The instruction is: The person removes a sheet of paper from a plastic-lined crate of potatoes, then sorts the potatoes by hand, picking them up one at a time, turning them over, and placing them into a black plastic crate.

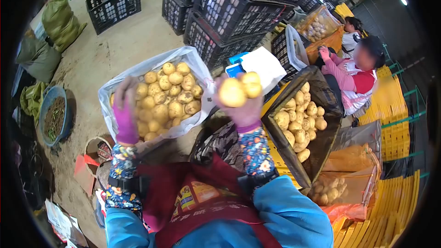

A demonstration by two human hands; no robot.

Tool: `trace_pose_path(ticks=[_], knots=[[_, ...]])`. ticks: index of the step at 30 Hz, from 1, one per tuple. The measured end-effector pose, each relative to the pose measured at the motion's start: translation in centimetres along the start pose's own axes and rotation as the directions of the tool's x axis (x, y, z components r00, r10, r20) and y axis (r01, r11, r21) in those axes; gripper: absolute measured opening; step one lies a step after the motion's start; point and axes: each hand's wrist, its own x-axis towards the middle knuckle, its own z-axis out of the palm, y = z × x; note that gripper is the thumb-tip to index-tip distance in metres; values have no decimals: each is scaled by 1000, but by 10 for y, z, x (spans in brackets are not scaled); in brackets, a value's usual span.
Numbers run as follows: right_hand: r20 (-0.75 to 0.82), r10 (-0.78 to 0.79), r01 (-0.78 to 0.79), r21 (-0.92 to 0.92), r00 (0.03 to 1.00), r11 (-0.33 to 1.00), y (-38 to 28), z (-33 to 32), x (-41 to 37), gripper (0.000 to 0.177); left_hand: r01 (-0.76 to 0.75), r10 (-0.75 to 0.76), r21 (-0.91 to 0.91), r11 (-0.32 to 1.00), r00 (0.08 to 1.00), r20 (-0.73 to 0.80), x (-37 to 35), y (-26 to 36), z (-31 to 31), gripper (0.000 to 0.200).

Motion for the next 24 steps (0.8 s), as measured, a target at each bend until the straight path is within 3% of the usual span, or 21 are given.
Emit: trace_pose_path(ticks=[2, 6, 9, 11, 13, 14, 15, 16, 18, 20, 22, 23, 24], knots=[[-122, 91, -52, 295, 988, 954, -5, -40, 3, 58, -52, 51, 114, 992, 999, 13, -1, 9, -16, 38], [-286, 141, 15, 481, 948, 877, -4, -95, 0, 58, -13, 3, 133, 991, 997, 75, -5, 13, -4, 40], [-243, 329, 71, 886, 913, 458, -8, -120, -1, 57, 15, -25, 71, 997, 989, 145, -7, -2, 5, 42], [-153, 396, 135, 988, 906, 71, -9, -138, -6, 59, 23, -35, 88, 996, 989, 140, -7, -7, 10, 42], [-398, 415, 286, 908, 818, 307, 9, -168, -15, 52, 42, -56, 102, 994, 989, 134, -6, -13, 12, 45], [-477, 364, 277, 831, 800, 482, 15, -187, -26, 49, 44, -58, 93, 995, 987, 148, -6, -18, 11, 45], [-541, 196, 165, 547, 818, 821, 49, -216, -38, 39, 48, -61, 88, 995, 985, 159, -5, -23, 9, 46], [-587, 22, 69, 133, 809, 989, 83, -245, -50, 31, 51, -65, 84, 995, 984, 167, -4, -27, 7, 46], [-502, 242, 13, 451, 830, 892, 89, -277, -74, 32, 68, -85, 104, 992, 982, 170, -5, -33, 4, 47], [-472, 314, -146, 358, 824, 922, 57, -292, -100, 33, 103, -124, 135, 985, 980, 158, -4, -41, -3, 48], [-354, 410, -422, 47, 841, 906, 25, -318, -118, 30, 124, -143, 131, 984, 979, 147, -7, -50, -10, 47], [-286, 518, -549, -36, 806, 835, 44, -348, -127, 28, 133, -151, 127, 983, 978, 143, -7, -53, -13, 46], [-174, 567, -589, -340, 805, 733, 57, -369, -138, 32, 158, -179, 153, 975, 975, 133, -7, -58, -18, 45]])
